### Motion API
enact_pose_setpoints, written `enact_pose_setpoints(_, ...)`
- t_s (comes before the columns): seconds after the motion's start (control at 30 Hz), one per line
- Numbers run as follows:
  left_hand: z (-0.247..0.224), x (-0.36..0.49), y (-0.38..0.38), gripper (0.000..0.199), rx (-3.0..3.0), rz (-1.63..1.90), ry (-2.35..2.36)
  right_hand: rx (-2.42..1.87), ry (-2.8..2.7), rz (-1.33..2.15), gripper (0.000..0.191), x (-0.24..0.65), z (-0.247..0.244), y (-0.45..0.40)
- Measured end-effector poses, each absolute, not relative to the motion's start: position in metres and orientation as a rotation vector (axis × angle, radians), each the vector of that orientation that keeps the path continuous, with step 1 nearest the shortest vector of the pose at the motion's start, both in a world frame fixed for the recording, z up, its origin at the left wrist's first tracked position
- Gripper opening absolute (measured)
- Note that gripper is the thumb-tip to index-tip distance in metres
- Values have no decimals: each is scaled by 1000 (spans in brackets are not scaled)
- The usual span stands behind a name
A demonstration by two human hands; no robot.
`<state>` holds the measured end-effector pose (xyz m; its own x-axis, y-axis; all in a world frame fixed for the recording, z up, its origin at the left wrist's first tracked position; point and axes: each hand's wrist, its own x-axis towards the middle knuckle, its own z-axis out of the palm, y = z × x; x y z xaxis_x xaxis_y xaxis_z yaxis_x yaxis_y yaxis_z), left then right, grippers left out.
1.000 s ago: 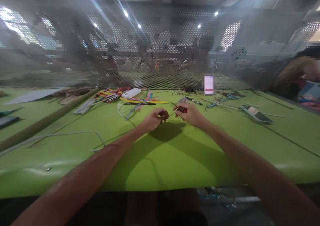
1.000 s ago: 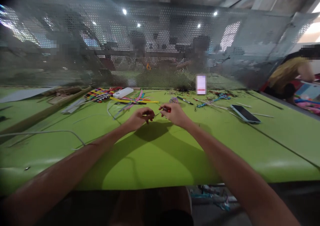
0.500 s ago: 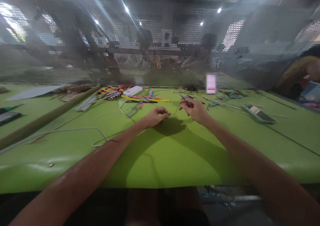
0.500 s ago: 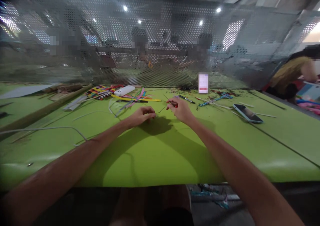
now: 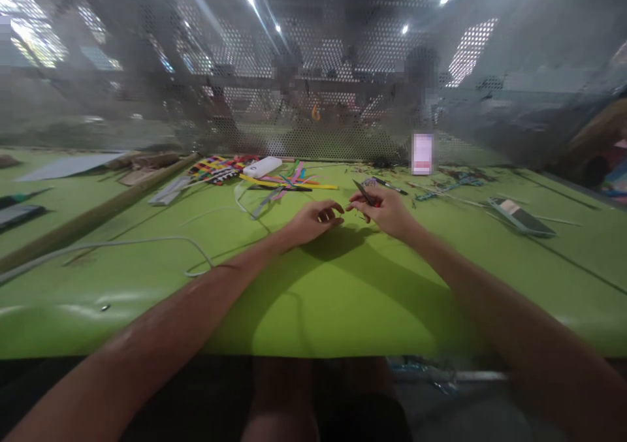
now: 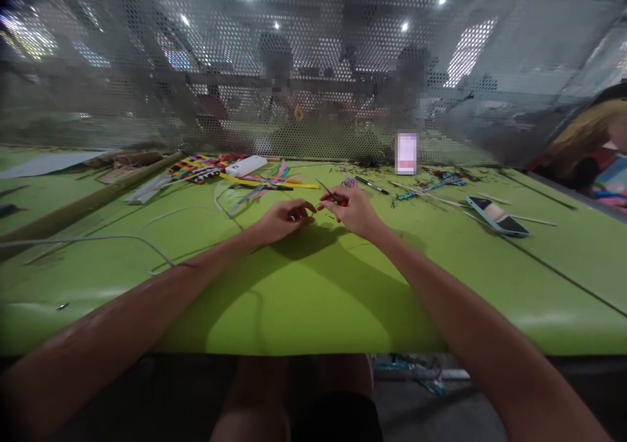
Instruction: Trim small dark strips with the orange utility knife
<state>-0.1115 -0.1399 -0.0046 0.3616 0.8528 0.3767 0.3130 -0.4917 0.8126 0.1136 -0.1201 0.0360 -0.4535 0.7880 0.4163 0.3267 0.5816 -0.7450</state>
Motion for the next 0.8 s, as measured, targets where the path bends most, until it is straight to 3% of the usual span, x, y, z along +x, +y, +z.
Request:
enact_pose_setpoints(0.07,-4,-112,-140,9,2013,1081,996,-888,-2036,729,34,113,37,-122)
enact_pose_setpoints(0.43,3,-107,-141,12,1666,1092,990,-1002,-1991,450,24,120,38,-117)
enact_pose_setpoints(0.8,10,-104,-148,11,1559,1068,1011,-1018,-1851,465,28,131,45,-106)
